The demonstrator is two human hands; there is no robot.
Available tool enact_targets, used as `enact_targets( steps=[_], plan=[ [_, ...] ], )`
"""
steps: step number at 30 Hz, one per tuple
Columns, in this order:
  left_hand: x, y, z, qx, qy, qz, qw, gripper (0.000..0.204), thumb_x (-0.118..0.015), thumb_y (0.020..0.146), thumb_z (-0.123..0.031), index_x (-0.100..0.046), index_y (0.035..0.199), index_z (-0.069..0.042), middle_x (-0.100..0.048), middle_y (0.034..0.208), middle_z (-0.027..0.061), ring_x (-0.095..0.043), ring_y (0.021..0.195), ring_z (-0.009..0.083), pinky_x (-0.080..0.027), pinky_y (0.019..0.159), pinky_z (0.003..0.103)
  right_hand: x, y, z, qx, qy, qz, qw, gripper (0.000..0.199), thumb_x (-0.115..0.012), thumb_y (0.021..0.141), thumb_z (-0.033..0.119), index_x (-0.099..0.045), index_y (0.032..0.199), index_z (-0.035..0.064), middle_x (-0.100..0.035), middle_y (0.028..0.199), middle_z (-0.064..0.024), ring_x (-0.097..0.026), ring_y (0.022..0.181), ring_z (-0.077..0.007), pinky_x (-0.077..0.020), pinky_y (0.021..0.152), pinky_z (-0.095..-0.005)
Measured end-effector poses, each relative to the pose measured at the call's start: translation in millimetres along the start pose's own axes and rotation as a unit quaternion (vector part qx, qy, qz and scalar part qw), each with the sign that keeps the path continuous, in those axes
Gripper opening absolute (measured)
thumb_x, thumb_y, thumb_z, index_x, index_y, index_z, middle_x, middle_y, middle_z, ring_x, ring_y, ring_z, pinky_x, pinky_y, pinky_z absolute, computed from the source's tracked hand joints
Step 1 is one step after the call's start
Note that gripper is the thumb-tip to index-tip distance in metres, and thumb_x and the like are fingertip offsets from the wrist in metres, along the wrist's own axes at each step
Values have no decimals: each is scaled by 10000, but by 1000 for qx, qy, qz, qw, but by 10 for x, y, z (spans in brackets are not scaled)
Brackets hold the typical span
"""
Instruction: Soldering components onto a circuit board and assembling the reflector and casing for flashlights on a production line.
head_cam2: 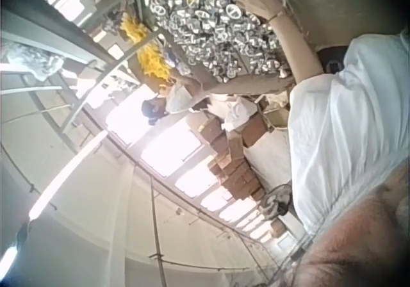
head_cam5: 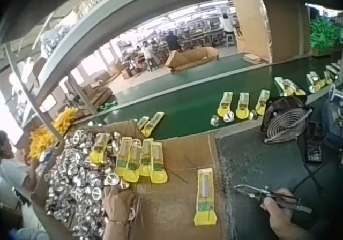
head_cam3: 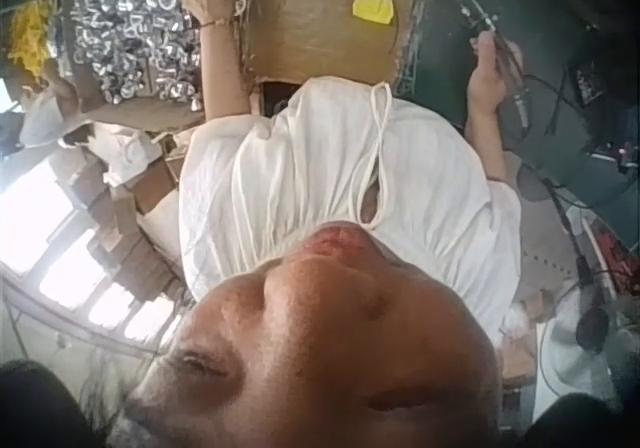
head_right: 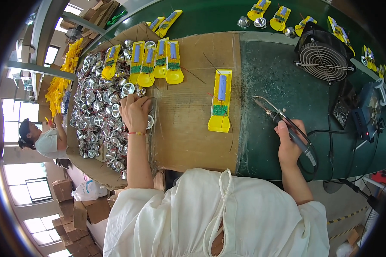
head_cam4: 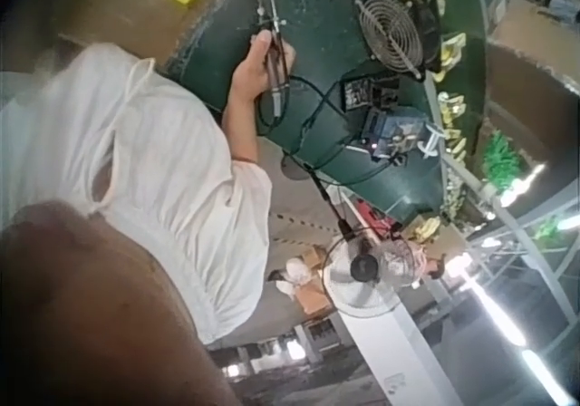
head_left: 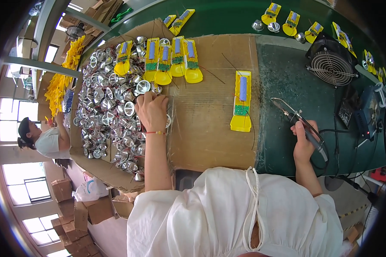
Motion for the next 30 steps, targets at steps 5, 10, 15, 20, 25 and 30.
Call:
enact_targets(
  steps=[5, 10, 15, 20, 25, 30],
  plan=[
    [153, 58, -107, -41, -172, -67, 982, 85, -668, 743, -160, -672, 792, -90, -638, 851, -7, -553, 904, 223, -384, 821, 359, -43, -30, 63, 6, 18, 28, 999, 165, -632, 823, 106, -540, 891, -12, -597, 734, -79, -575, 662, -113, -468, 622, -222],
    [28, -297, -796, 175, -543, 234, 787, 105, -600, 841, -72, -647, 841, 22, -629, 696, 48, -578, 607, 90, -462, 591, 227, -136, -163, 244, 23, 11, 68, 997, 160, -652, 779, 56, -547, 883, -6, -599, 734, -79, -566, 631, -112, -452, 581, -223],
    [-75, -558, -1306, 134, -489, 261, 821, 101, -643, 784, -104, -678, 774, -10, -638, 720, 100, -612, 610, 131, -455, 540, 228, -424, -273, 436, 121, -54, 184, 974, 175, -702, 749, 82, -575, 832, -7, -602, 703, -70, -548, 584, -95, -433, 533, -224],
    [-47, -459, -1465, 27, -494, 194, 847, 82, -670, 744, -93, -671, 745, -11, -555, 748, 81, -554, 532, 171, -445, 510, 271, -457, -267, 429, 114, -84, 156, 978, 174, -700, 758, 93, -569, 818, -5, -599, 659, -52, -544, 560, -80, -430, 511, -217],
    [-142, -450, -1498, 26, -483, 228, 845, 97, -674, 736, -103, -672, 738, -5, -560, 792, 79, -561, 541, 165, -454, 517, 266, -505, -258, 453, 111, -80, 156, 978, 169, -696, 761, 88, -561, 800, -4, -596, 647, -47, -538, 558, -63, -430, 507, -214],
    [-148, -452, -1497, 41, -497, 238, 833, 104, -669, 735, -105, -671, 724, -2, -557, 788, 76, -560, 539, 164, -457, 518, 269, -535, -277, 411, 78, -85, 182, 977, 159, -667, 769, 75, -544, 824, -10, -577, 690, -62, -541, 616, -90, -436, 552, -222]
  ],
)
Point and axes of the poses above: each hand's wrist, its own y-axis towards the middle knuckle, its own x-axis out of the back of the hand, z = x × y, the point moved 7 cm from there along y, towards the middle knuckle
